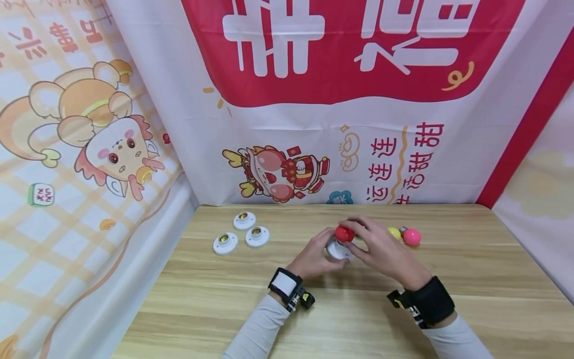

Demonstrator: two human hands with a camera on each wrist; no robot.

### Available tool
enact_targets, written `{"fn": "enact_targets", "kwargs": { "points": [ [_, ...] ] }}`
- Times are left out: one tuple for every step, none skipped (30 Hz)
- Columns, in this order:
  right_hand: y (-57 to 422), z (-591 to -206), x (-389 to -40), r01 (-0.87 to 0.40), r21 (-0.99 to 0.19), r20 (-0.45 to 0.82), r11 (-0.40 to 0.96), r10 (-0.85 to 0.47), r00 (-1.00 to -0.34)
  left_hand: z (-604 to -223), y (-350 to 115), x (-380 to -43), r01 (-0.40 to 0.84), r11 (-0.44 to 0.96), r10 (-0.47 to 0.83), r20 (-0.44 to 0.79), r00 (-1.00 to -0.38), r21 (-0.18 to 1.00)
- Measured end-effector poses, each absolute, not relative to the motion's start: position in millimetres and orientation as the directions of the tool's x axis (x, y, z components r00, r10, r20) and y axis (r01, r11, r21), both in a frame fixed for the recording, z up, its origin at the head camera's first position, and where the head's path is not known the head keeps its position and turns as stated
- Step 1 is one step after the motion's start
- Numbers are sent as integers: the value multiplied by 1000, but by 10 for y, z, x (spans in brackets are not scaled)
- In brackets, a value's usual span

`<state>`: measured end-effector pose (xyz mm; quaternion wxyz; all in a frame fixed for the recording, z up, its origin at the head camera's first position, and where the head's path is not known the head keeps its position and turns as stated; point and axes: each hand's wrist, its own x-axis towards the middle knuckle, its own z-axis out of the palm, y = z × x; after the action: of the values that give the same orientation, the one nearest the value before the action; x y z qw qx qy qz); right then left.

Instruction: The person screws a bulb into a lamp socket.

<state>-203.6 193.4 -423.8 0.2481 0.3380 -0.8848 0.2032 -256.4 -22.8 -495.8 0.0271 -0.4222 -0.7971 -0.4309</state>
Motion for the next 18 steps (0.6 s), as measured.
{"fn": "enact_targets", "kwargs": {
  "points": [
    [1933, -4238, -2038, -693, -192, 576, 695, -492, -653, -4956, -226, -2561, 697, 272, 650, 408, -642, 663],
    [1931, -4238, -2039, -687, -192, 576, 700, -487, -657, -4954, -223, -2558, 693, 270, 649, 406, -644, 668],
    [1929, -4238, -2041, -683, -191, 576, 705, -483, -659, -4954, -222, -2556, 692, 270, 648, 405, -645, 670],
    [1928, -4237, -2041, -679, -193, 574, 708, -480, -663, -4953, -221, -2553, 691, 269, 648, 404, -645, 671],
    [1927, -4237, -2042, -677, -192, 573, 710, -479, -665, -4953, -221, -2551, 690, 268, 648, 404, -645, 672],
    [1925, -4237, -2041, -676, -192, 571, 711, -479, -667, -4952, -221, -2549, 689, 269, 648, 403, -646, 673],
    [1926, -4238, -2040, -674, -193, 567, 713, -480, -669, -4953, -221, -2548, 687, 267, 647, 402, -648, 676],
    [1926, -4237, -2038, -673, -195, 562, 713, -481, -673, -4954, -223, -2546, 683, 266, 646, 400, -650, 680],
    [1926, -4235, -2034, -671, -200, 555, 714, -482, -678, -4955, -224, -2546, 684, 267, 646, 400, -650, 679],
    [1926, -4233, -2029, -668, -207, 545, 715, -482, -686, -4955, -226, -2546, 685, 268, 647, 401, -649, 677],
    [1925, -4229, -2022, -663, -215, 535, 717, -481, -694, -4955, -227, -2547, 684, 268, 647, 399, -650, 679],
    [1925, -4224, -2015, -659, -224, 526, 718, -480, -702, -4954, -228, -2548, 683, 270, 646, 398, -651, 679],
    [1927, -4219, -2008, -655, -231, 518, 719, -479, -709, -4952, -228, -2548, 684, 272, 647, 398, -651, 677],
    [1928, -4215, -2002, -652, -236, 512, 720, -478, -713, -4950, -228, -2550, 686, 274, 648, 398, -650, 674],
    [1929, -4212, -1996, -652, -240, 507, 720, -479, -716, -4954, -227, -2554, 689, 275, 649, 400, -648, 671],
    [1931, -4212, -1994, -652, -244, 504, 718, -480, -718, -4957, -228, -2556, 689, 275, 648, 400, -648, 670],
    [1933, -4210, -1991, -653, -245, 504, 717, -481, -717, -4957, -228, -2558, 688, 274, 648, 400, -648, 672],
    [1936, -4212, -1991, -655, -242, 505, 715, -484, -715, -4958, -230, -2559, 688, 271, 647, 402, -648, 673]
  ]
}}
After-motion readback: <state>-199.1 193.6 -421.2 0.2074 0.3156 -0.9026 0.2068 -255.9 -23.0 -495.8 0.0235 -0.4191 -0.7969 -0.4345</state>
